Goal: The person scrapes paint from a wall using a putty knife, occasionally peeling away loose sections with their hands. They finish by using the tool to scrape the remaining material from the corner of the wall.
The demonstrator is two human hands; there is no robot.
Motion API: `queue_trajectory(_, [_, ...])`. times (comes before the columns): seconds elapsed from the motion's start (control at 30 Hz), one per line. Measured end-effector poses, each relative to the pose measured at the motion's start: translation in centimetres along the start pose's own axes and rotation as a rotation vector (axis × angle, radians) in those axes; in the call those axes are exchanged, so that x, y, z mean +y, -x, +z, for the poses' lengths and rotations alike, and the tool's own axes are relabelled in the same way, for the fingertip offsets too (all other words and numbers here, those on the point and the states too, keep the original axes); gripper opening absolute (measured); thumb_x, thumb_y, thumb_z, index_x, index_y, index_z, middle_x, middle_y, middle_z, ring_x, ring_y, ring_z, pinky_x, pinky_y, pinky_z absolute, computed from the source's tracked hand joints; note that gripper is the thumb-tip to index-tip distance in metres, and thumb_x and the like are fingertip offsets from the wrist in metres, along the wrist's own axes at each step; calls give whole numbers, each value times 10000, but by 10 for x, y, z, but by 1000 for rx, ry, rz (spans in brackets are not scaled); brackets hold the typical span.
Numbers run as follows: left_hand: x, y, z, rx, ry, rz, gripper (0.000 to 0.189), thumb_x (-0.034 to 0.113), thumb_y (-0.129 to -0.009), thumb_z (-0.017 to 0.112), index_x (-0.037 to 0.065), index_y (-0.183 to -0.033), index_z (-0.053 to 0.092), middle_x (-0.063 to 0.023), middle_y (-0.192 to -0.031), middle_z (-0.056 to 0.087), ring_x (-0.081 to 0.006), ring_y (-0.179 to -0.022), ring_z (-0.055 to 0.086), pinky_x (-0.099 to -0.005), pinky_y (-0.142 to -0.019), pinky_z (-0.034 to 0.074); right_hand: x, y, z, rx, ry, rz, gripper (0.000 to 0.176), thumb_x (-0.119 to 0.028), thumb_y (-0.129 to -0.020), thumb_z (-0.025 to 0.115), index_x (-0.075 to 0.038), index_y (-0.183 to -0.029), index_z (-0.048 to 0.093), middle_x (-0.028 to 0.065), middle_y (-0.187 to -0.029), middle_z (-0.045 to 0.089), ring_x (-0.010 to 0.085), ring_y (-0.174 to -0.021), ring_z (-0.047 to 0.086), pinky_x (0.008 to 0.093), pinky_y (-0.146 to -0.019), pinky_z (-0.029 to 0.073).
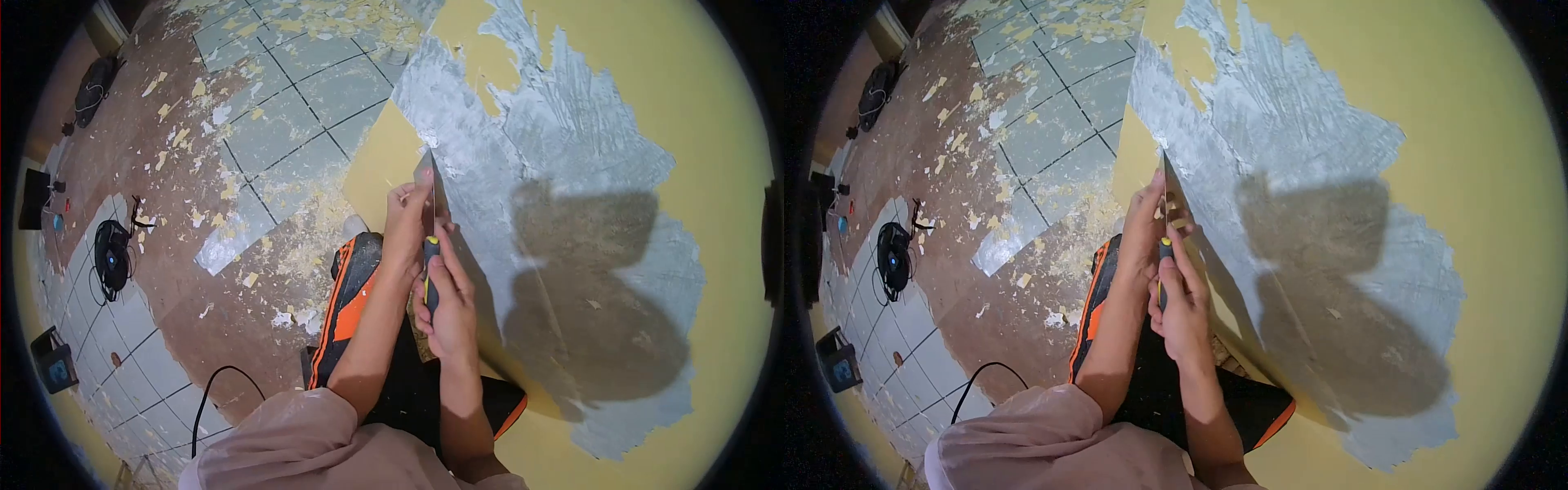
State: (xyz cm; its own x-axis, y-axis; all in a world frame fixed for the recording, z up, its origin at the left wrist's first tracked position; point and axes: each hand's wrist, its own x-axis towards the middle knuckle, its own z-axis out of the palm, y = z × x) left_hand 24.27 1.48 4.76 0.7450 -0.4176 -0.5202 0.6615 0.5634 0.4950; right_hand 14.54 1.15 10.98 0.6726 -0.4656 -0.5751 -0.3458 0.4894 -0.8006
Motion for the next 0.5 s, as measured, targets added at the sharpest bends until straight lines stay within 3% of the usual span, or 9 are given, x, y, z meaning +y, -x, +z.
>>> queue_trajectory(0.07, [4, 0, -7, -120, -22, -108, 362, 388, -840, 621, 57, -840, 473, -53, -718, 534, -135, -543, 532, -262, -475, 471, 3, 2, 5, 77, 118, -66, 444, -208, -952, 417, -192, -1388, 339, -9, -607, 437, 30, -396, 323, 164, -325, 233])
queue_trajectory(0.13, [5, 0, -10, -129, -10, -179, 362, 402, -842, 610, 59, -846, 493, -47, -699, 532, -136, -552, 531, -252, -482, 456, 9, 3, 2, 85, 165, -110, 441, -196, -953, 413, -192, -1388, 339, -13, -606, 436, 27, -383, 307, 163, -325, 224])
queue_trajectory(0.2, [3, 0, -15, -130, 13, -333, 371, 432, -847, 589, 65, -856, 533, -35, -662, 527, -138, -570, 531, -232, -495, 424, 13, 0, -1, 103, 189, -60, 406, -177, -961, 415, -168, -1366, 387, 3, -816, 557, 11, -468, 352, 163, -384, 283])
queue_trajectory(0.23, [5, -11, -18, -135, 3, -253, 354, 408, -836, 620, 90, -752, 489, -39, -594, 519, -137, -490, 528, -229, -454, 446, 16, -12, 4, 102, 138, -71, 399, -159, -959, 405, -114, -1356, 391, 19, -1110, 561, 14, -492, 367, 163, -399, 298])
queue_trajectory(0.27, [4, -10, -24, -130, -3, -266, 354, 408, -836, 620, 90, -752, 489, -39, -594, 519, -137, -490, 528, -229, -454, 446, 27, -14, 4, 112, 132, -61, 399, -159, -959, 405, -114, -1356, 391, 19, -1110, 561, 14, -492, 367, 163, -399, 298])
queue_trajectory(0.33, [6, -15, -27, -107, -6, -300, 357, 417, -833, 620, 104, -729, 483, -45, -603, 529, -143, -490, 527, -236, -461, 430, 35, -20, 8, 92, 343, -246, 401, -146, -956, 405, -73, -1350, 387, -1, -1297, 461, 22, -553, 404, 159, -420, 322])
queue_trajectory(0.37, [3, -8, -25, -87, -108, -257, 363, 422, -828, 624, 106, -714, 486, -40, -604, 526, -132, -491, 529, -234, -467, 428, 33, -11, 7, 98, 177, -162, 410, -139, -953, 406, -62, -1354, 375, -3, -1278, 485, 39, -657, 468, 163, -485, 373])
queue_trajectory(0.47, [7, -15, -17, 3, -87, -217, 351, 436, -842, 599, 110, -734, 525, 6, -578, 500, -93, -442, 458, -197, -430, 398, 10, -20, 8, 57, 188, 0, 408, -129, -954, 395, -42, -1352, 367, 18, -1296, 481, 54, -784, 507, 174, -575, 413])
queue_trajectory(0.5, [10, -25, -18, 9, 5, -217, 355, 441, -840, 600, 112, -734, 521, 5, -579, 500, -93, -436, 447, -197, -423, 393, 11, -34, 14, 54, 215, -45, 405, -131, -955, 395, -39, -1349, 370, 34, -1309, 478, 63, -805, 515, 186, -615, 420])
